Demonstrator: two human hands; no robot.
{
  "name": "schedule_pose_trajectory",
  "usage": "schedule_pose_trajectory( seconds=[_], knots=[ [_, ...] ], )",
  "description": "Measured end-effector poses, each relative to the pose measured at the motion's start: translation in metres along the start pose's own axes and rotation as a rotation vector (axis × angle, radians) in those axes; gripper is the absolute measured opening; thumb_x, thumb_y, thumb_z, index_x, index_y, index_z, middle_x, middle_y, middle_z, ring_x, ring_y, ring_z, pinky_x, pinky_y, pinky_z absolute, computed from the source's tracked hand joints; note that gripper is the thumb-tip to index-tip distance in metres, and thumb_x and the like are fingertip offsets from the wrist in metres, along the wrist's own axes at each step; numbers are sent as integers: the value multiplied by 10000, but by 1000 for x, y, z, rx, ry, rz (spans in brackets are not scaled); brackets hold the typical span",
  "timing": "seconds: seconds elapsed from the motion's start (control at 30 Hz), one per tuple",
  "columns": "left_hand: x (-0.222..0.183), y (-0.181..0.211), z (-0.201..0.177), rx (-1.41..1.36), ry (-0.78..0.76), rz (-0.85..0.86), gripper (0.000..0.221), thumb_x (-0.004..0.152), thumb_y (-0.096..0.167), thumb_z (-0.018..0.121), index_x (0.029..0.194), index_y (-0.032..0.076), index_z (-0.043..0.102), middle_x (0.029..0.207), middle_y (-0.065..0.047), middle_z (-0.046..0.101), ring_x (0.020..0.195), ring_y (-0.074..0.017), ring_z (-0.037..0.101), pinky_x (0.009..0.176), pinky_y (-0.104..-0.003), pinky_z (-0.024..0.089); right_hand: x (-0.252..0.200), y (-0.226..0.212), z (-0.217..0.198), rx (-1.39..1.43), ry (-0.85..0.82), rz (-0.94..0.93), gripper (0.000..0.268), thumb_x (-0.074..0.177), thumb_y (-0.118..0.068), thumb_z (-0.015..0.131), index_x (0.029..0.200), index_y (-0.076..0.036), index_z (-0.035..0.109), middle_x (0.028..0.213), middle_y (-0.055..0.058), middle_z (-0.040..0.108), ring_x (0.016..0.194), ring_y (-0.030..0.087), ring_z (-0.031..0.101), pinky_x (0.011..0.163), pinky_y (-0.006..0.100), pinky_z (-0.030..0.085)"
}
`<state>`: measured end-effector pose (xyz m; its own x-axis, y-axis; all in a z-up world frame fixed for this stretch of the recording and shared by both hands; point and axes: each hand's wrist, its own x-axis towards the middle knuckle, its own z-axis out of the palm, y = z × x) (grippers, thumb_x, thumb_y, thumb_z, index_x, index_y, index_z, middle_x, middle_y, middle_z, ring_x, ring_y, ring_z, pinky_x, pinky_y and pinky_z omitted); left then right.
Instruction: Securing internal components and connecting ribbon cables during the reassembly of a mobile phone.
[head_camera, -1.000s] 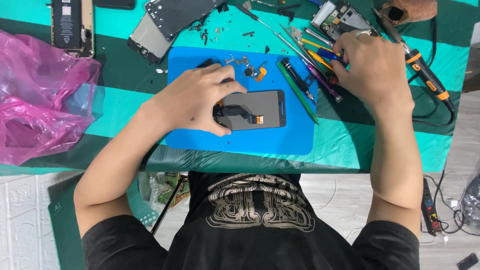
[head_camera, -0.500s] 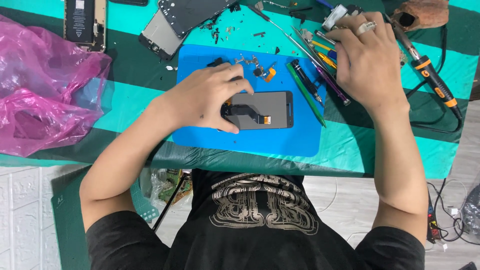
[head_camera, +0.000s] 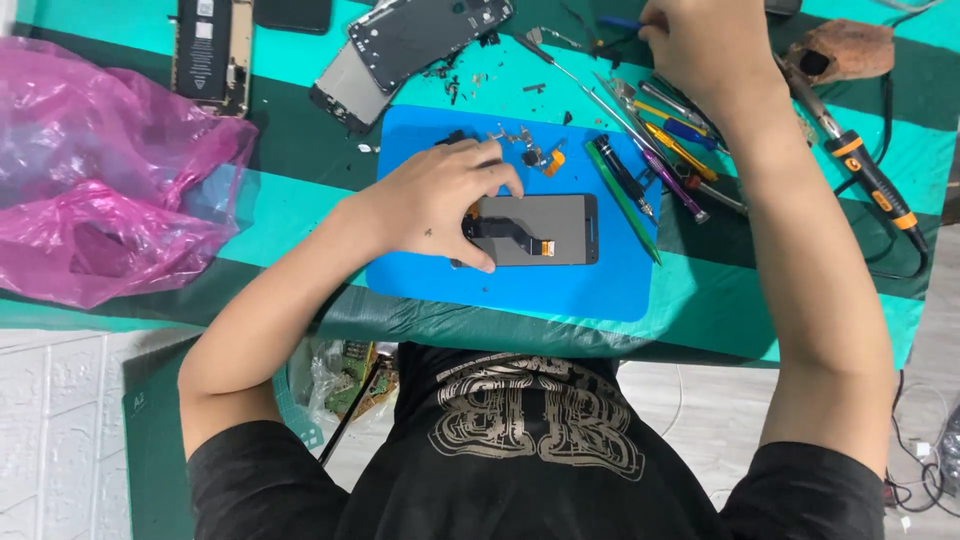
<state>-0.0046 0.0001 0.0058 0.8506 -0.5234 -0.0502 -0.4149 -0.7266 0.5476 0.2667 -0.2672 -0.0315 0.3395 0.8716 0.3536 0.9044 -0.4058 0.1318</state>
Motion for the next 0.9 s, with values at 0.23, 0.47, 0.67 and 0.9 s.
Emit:
schedule_pose_trajectory(
  seconds=[0.23, 0.47, 0.67, 0.9],
  knots=[
    [4, -3, 10, 115, 72, 111, 811, 709, 545, 898, 1358, 154, 611, 1180, -102, 535, 1038, -323, 573, 677, -485, 503, -6, -62, -94, 994, -17, 438, 153, 1225, 2, 579, 1127, -106, 533, 1049, 37, 526, 868, 148, 481, 804, 348, 418],
    [6, 0, 9, 133, 95, 82, 828, 720, 553, 883, 1392, 153, 611, 1194, -105, 534, 999, -324, 602, 609, -471, 496, -41, -104, -93, 1657, -19, 430, 84, 1015, -36, 611, 1083, -82, 628, 1009, 138, 714, 952, 211, 765, 816, 262, 639],
    [4, 1, 7, 99, 131, 153, 779, 730, 479, 913, 1358, 131, 610, 1211, -116, 512, 1068, -325, 559, 621, -470, 501, -46, -116, -92, 1752, -76, 476, 75, 966, -51, 700, 967, -85, 633, 838, 66, 686, 682, 152, 650, 672, 271, 545],
    [5, 17, -4, 24, 132, 211, 376, 728, 334, 919, 964, 106, 733, 1038, -51, 552, 1020, -307, 563, 826, -436, 537, -54, -142, -86, 1454, -51, 330, 195, 826, 142, 771, 900, 19, 638, 666, 179, 696, 486, 161, 663, 468, 239, 508]
  ],
)
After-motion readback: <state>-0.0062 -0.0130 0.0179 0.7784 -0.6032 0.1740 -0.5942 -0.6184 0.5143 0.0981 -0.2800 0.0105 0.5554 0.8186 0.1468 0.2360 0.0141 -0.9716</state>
